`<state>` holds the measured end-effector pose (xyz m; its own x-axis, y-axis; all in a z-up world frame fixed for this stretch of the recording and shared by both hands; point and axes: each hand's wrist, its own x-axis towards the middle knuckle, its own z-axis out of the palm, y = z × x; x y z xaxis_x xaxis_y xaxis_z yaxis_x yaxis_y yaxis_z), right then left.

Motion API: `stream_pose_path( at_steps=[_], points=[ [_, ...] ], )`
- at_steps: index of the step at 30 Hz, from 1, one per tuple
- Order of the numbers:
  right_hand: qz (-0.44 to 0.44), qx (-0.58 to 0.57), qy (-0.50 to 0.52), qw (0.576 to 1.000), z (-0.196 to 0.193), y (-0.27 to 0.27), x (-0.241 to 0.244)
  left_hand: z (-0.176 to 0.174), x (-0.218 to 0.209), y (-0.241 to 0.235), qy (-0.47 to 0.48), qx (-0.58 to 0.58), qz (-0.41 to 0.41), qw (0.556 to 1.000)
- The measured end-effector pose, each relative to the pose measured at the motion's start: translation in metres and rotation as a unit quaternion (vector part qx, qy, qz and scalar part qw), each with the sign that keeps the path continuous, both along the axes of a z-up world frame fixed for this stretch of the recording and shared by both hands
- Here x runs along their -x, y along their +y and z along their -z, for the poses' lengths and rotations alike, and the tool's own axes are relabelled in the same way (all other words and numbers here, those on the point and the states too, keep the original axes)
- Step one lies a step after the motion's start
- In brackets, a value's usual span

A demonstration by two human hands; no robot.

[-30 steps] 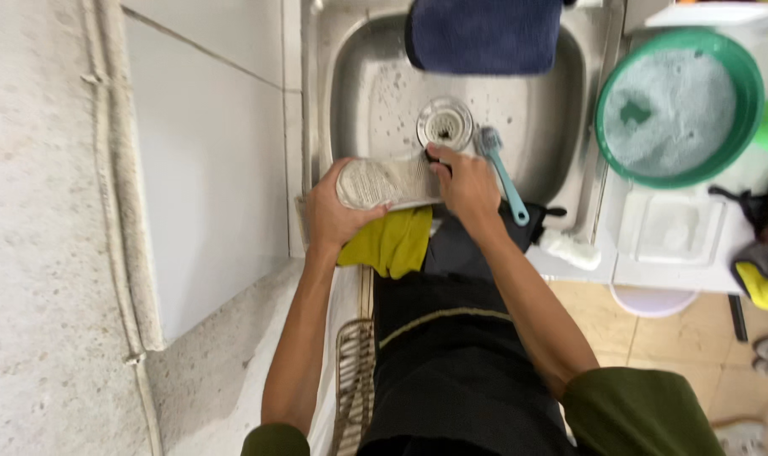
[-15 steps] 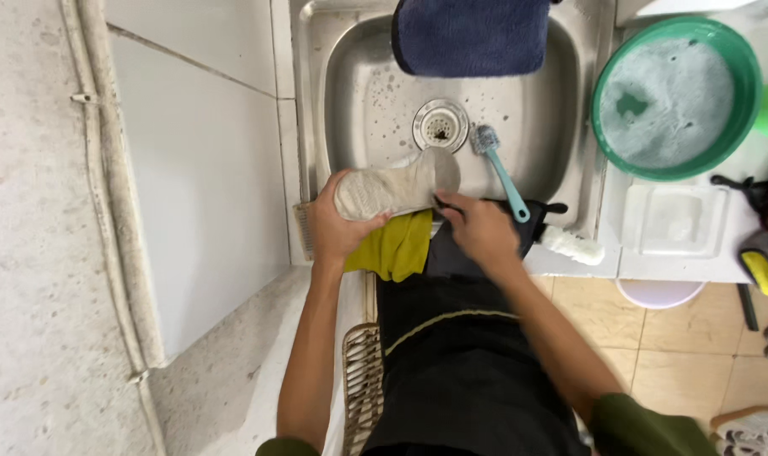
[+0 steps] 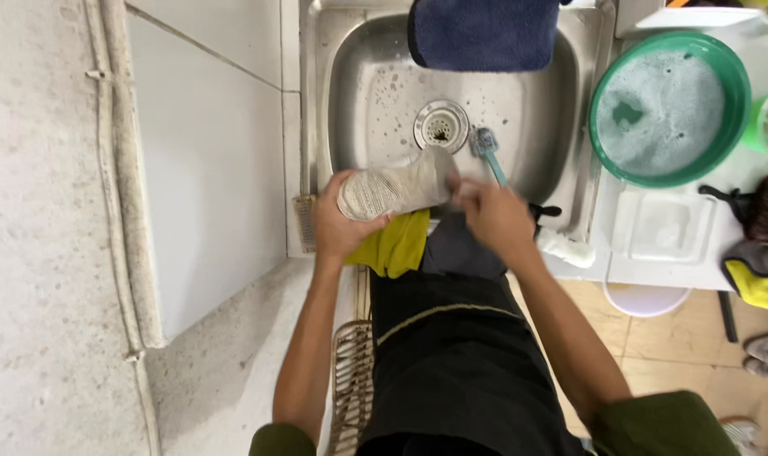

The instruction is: The person scrubs a white sneaker in a sink using a brush and a sponge. They rinse the shoe under running water and continue scrubbing different parts of the shoe's surface.

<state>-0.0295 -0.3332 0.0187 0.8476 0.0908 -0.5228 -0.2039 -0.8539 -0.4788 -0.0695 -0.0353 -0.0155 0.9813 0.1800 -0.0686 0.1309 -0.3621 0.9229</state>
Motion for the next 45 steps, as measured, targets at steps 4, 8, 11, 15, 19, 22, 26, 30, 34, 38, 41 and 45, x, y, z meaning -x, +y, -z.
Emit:
stream_pose_path(
  at_steps=[4, 8, 11, 15, 19, 22, 26, 30, 34, 38, 41, 45],
  points=[
    [0.036, -0.053, -0.107, 0.992, -0.075, -0.007, -0.028, -0.059, 0.018, -0.001, -0.026, -0.017, 0.003, 1.000],
    [-0.007, -0.068, -0.091, 0.993, -0.066, 0.018, -0.022, -0.082, 0.056, 0.003, -0.018, 0.040, 0.011, 0.999],
    [-0.055, -0.049, -0.090, 0.993, -0.066, 0.021, 0.012, -0.061, 0.082, -0.001, -0.017, 0.059, 0.002, 0.998],
    [-0.156, -0.043, -0.121, 0.979, -0.038, -0.009, 0.070, -0.039, 0.100, 0.007, -0.041, 0.067, -0.002, 0.997],
    [-0.174, 0.000, -0.179, 0.968, -0.049, 0.004, 0.024, -0.036, 0.098, 0.010, -0.068, 0.050, 0.019, 0.996],
    [-0.146, -0.023, -0.204, 0.968, -0.021, 0.011, 0.025, -0.044, 0.094, 0.013, -0.072, 0.009, 0.072, 0.995],
    [-0.155, -0.020, -0.163, 0.974, -0.036, -0.019, 0.078, -0.047, 0.082, 0.008, -0.075, 0.065, 0.037, 0.994],
    [-0.103, -0.024, -0.215, 0.971, -0.037, -0.006, 0.033, -0.025, 0.081, 0.022, -0.066, 0.064, 0.079, 0.993],
    [-0.131, 0.040, -0.300, 0.944, -0.016, 0.001, 0.044, -0.045, 0.067, 0.020, -0.068, 0.046, 0.092, 0.992],
    [-0.127, -0.042, -0.136, 0.982, -0.035, -0.031, 0.080, -0.026, 0.065, 0.020, -0.081, 0.094, 0.061, 0.990],
    [-0.119, -0.037, -0.175, 0.977, -0.046, -0.016, 0.038, -0.033, 0.042, 0.023, -0.094, 0.102, 0.075, 0.987],
    [-0.163, 0.013, -0.252, 0.954, -0.048, 0.016, 0.038, -0.042, 0.027, 0.026, -0.093, 0.062, 0.100, 0.989]
  ],
)
